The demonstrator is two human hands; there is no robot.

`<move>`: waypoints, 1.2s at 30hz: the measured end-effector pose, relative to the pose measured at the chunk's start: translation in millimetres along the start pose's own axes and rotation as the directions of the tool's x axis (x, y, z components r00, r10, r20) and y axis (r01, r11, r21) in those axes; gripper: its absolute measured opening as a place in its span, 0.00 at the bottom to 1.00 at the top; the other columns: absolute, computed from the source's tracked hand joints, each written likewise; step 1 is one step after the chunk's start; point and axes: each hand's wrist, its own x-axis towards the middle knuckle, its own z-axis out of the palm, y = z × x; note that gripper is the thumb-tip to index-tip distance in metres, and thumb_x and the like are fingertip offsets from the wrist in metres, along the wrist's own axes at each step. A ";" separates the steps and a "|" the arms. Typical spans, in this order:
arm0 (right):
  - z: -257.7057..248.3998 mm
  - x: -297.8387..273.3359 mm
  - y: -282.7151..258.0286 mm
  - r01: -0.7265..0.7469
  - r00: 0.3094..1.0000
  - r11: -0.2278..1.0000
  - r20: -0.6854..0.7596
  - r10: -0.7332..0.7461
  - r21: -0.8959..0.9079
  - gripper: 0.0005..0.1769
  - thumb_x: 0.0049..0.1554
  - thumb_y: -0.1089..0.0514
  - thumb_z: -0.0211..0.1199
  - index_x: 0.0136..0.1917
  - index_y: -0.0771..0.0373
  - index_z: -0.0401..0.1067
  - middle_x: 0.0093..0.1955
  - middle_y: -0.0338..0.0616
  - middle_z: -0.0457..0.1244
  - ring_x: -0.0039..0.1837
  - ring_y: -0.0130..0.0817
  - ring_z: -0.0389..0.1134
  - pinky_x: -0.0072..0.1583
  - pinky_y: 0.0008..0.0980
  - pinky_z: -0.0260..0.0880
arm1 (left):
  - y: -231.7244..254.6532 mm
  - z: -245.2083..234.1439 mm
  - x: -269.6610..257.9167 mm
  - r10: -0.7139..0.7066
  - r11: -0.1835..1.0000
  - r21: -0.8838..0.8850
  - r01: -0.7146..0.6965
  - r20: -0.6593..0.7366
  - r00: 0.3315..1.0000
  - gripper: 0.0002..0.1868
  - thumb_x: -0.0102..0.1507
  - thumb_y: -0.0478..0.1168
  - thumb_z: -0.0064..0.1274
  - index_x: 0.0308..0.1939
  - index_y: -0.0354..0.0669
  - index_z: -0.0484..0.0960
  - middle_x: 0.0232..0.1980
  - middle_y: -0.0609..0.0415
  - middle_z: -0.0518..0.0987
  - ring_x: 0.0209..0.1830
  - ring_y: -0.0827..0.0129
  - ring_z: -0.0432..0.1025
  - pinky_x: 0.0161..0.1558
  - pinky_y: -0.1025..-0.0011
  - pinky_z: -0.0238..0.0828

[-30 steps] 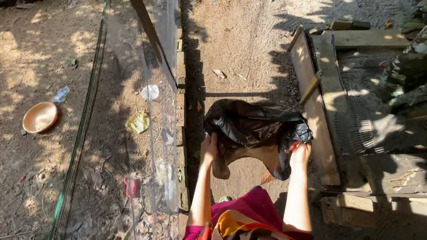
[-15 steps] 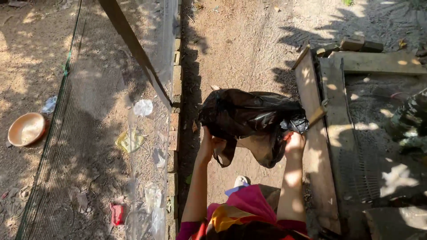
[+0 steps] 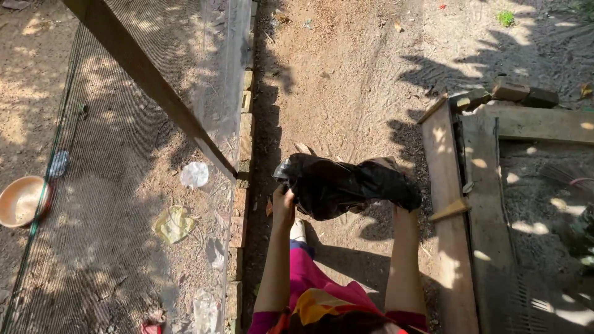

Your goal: Gathering fallen leaves into a plastic bag to feed animals.

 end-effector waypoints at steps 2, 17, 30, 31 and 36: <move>28.2 32.2 6.7 0.015 1.000 1.000 0.017 -0.015 0.003 0.23 0.66 0.58 0.60 0.72 0.62 0.62 0.58 0.46 0.62 0.56 0.35 0.65 0.57 0.35 0.69 | -9.3 -8.9 58.5 0.020 1.000 0.021 -0.020 -0.027 0.999 0.22 0.64 0.33 0.54 0.62 0.30 0.73 0.53 0.50 0.80 0.48 0.66 0.75 0.50 0.65 0.72; 177.5 232.3 14.3 0.023 1.000 0.999 0.003 -0.023 0.029 0.36 0.66 0.55 0.61 0.82 0.62 0.51 0.67 0.51 0.60 0.63 0.38 0.66 0.61 0.40 0.71 | 80.4 74.5 336.4 -0.157 0.988 -0.010 0.157 -0.088 0.984 0.27 0.66 0.31 0.45 0.71 0.41 0.66 0.62 0.51 0.76 0.58 0.63 0.74 0.55 0.64 0.72; 233.2 524.4 1.7 0.118 0.986 0.963 0.141 -0.085 -0.241 0.59 0.55 0.69 0.66 0.86 0.51 0.32 0.65 0.49 0.64 0.68 0.37 0.66 0.66 0.39 0.68 | 32.5 171.4 585.9 0.136 0.884 0.432 -0.179 0.130 0.982 0.32 0.59 0.29 0.61 0.66 0.36 0.66 0.54 0.58 0.74 0.53 0.71 0.76 0.54 0.70 0.77; 237.6 548.9 -0.6 0.119 0.985 0.963 0.147 -0.085 -0.242 0.59 0.55 0.69 0.66 0.86 0.51 0.32 0.65 0.49 0.64 0.68 0.37 0.66 0.66 0.39 0.68 | 34.8 183.6 601.9 0.141 0.885 0.429 -0.182 0.126 0.982 0.32 0.59 0.29 0.61 0.66 0.36 0.66 0.54 0.58 0.74 0.53 0.71 0.76 0.54 0.70 0.77; 242.9 647.9 27.8 0.326 0.944 0.793 0.222 -0.243 -0.515 0.48 0.56 0.66 0.73 0.81 0.58 0.50 0.64 0.48 0.65 0.62 0.38 0.68 0.59 0.38 0.73 | 2.5 172.0 679.9 0.249 0.617 0.769 -0.168 0.011 0.968 0.08 0.66 0.29 0.49 0.48 0.33 0.78 0.44 0.54 0.75 0.41 0.71 0.75 0.42 0.73 0.74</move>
